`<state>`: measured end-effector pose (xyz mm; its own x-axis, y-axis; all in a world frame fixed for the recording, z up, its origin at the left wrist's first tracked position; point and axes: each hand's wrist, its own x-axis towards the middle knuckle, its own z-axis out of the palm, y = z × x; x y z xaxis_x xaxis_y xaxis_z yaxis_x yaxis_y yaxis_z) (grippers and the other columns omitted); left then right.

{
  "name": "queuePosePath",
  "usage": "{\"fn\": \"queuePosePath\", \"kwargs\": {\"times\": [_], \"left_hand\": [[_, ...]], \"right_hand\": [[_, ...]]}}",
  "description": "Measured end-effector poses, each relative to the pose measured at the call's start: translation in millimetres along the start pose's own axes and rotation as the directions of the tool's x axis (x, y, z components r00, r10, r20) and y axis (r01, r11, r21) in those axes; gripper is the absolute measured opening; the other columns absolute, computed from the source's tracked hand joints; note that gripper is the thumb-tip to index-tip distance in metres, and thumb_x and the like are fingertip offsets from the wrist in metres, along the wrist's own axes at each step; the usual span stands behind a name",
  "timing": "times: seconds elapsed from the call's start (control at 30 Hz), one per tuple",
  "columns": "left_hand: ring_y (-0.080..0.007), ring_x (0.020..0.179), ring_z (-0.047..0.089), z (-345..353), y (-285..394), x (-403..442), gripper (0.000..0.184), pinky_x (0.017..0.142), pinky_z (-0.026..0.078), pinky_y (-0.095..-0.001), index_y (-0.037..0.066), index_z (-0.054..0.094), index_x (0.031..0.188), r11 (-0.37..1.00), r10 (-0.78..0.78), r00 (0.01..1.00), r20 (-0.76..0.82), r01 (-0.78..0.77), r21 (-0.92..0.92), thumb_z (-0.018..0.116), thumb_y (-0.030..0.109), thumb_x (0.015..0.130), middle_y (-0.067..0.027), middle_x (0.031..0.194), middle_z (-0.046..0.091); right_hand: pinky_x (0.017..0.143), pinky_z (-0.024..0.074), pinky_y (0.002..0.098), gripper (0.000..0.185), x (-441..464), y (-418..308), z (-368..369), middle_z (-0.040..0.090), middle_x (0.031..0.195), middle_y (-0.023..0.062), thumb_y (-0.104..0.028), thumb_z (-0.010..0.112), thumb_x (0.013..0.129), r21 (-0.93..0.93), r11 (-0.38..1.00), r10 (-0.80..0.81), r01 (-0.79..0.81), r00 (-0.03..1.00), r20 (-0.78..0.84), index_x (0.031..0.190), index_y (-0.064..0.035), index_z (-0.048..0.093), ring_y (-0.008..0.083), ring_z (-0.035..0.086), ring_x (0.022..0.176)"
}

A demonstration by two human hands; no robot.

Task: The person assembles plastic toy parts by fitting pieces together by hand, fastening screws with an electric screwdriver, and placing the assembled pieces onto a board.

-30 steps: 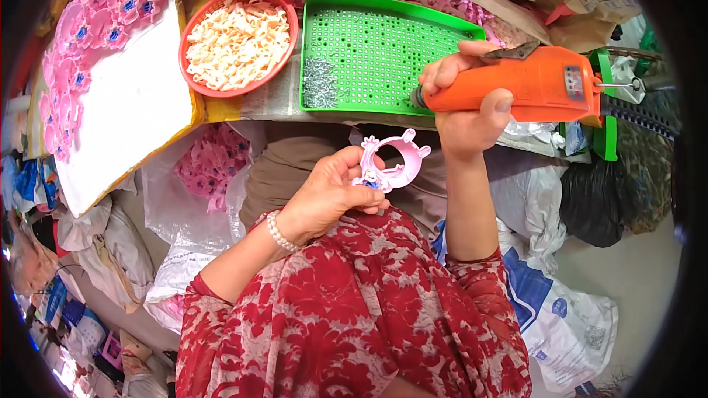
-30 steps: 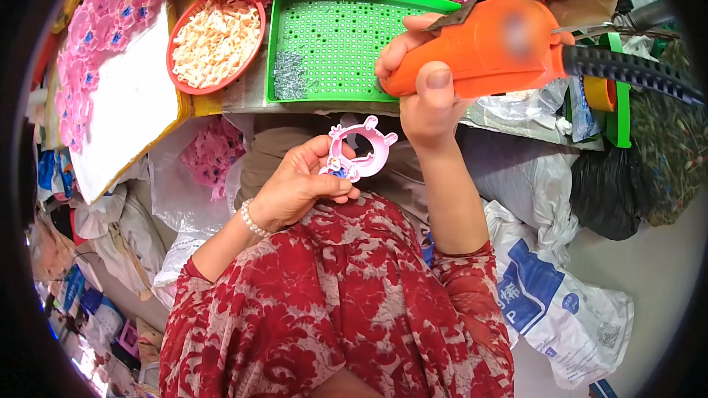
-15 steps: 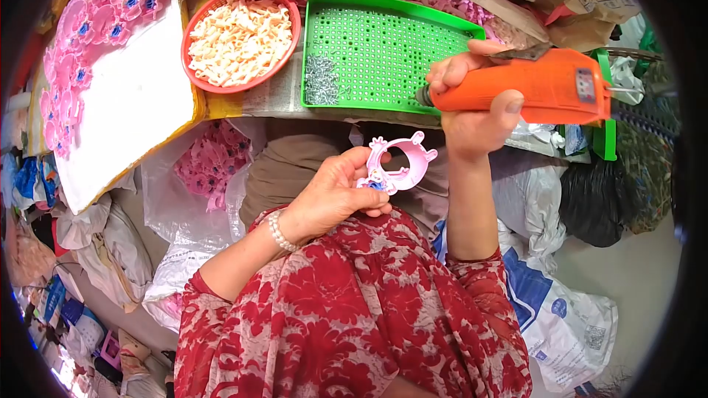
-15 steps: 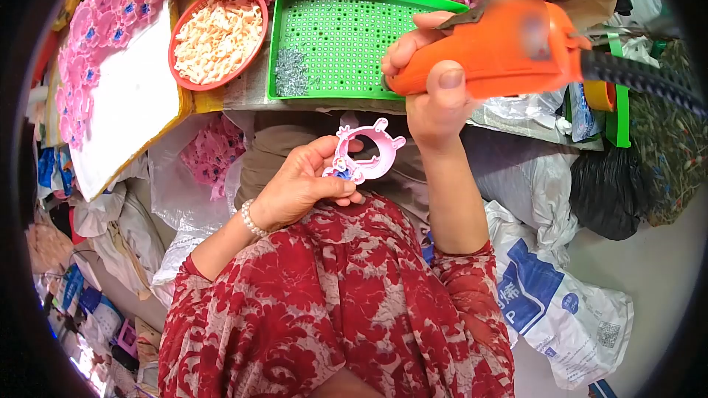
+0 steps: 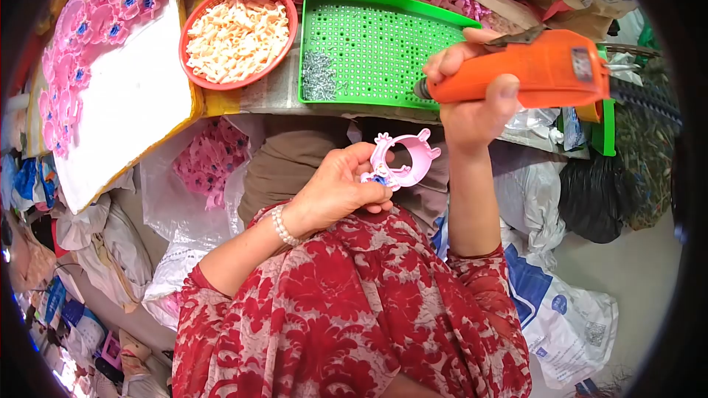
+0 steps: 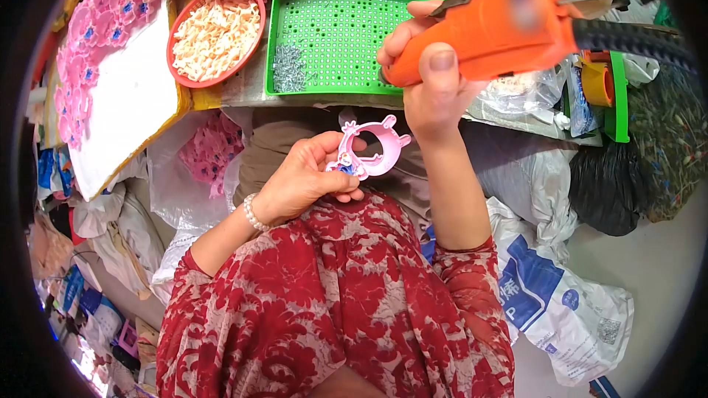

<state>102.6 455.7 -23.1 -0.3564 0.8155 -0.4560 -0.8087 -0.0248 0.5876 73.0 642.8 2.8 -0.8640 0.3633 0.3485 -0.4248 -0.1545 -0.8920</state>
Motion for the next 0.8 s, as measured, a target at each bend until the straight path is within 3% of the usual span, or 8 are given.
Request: {"fn": "queuePosePath", "kwargs": {"times": [0.07, 0.33, 0.8], "left_hand": [[-0.0119, 0.071, 0.062, 0.1, 0.3, -0.6, 0.039, 0.063, 0.050, -0.0222, 0.000, 0.045, 0.118, 1.000, 0.006, 1.000, 0.002, -0.006, 0.016, 0.057, -0.003, 0.081, -0.0052, 0.086, 0.060], [-0.0123, 0.072, 0.062, -1.0, -1.1, 0.3, 0.042, 0.064, 0.050, -0.0223, 0.002, 0.042, 0.121, 0.998, 0.022, 1.000, -0.013, -0.023, -0.061, 0.056, -0.003, 0.082, -0.0047, 0.086, 0.060], [-0.0121, 0.071, 0.062, -0.8, 0.7, -2.0, 0.036, 0.063, 0.050, -0.0215, 0.001, 0.046, 0.116, 1.000, 0.005, 0.999, -0.040, -0.005, -0.016, 0.056, -0.002, 0.082, -0.0053, 0.085, 0.061]], "right_hand": [[0.050, 0.0438, 0.0281, 0.056, 1.8, 10.0, -2.6, 0.054, 0.069, 0.0078, -0.046, 0.060, 0.081, 0.042, 0.997, -0.060, 0.061, 0.998, -0.016, 0.107, 0.0020, 0.045, 0.0161, 0.052, 0.055], [0.053, 0.0449, 0.0290, 0.056, -2.4, 13.0, -2.7, 0.055, 0.069, 0.0078, -0.045, 0.060, 0.081, 0.031, 0.999, -0.034, 0.034, 0.999, -0.025, 0.107, 0.0025, 0.045, 0.0166, 0.053, 0.057], [0.053, 0.0464, 0.0297, 0.060, -1.9, 7.7, -2.4, 0.056, 0.072, 0.0085, -0.043, 0.060, 0.081, 0.024, 0.999, -0.027, 0.027, 0.999, -0.029, 0.110, 0.0058, 0.042, 0.0173, 0.053, 0.057]]}}
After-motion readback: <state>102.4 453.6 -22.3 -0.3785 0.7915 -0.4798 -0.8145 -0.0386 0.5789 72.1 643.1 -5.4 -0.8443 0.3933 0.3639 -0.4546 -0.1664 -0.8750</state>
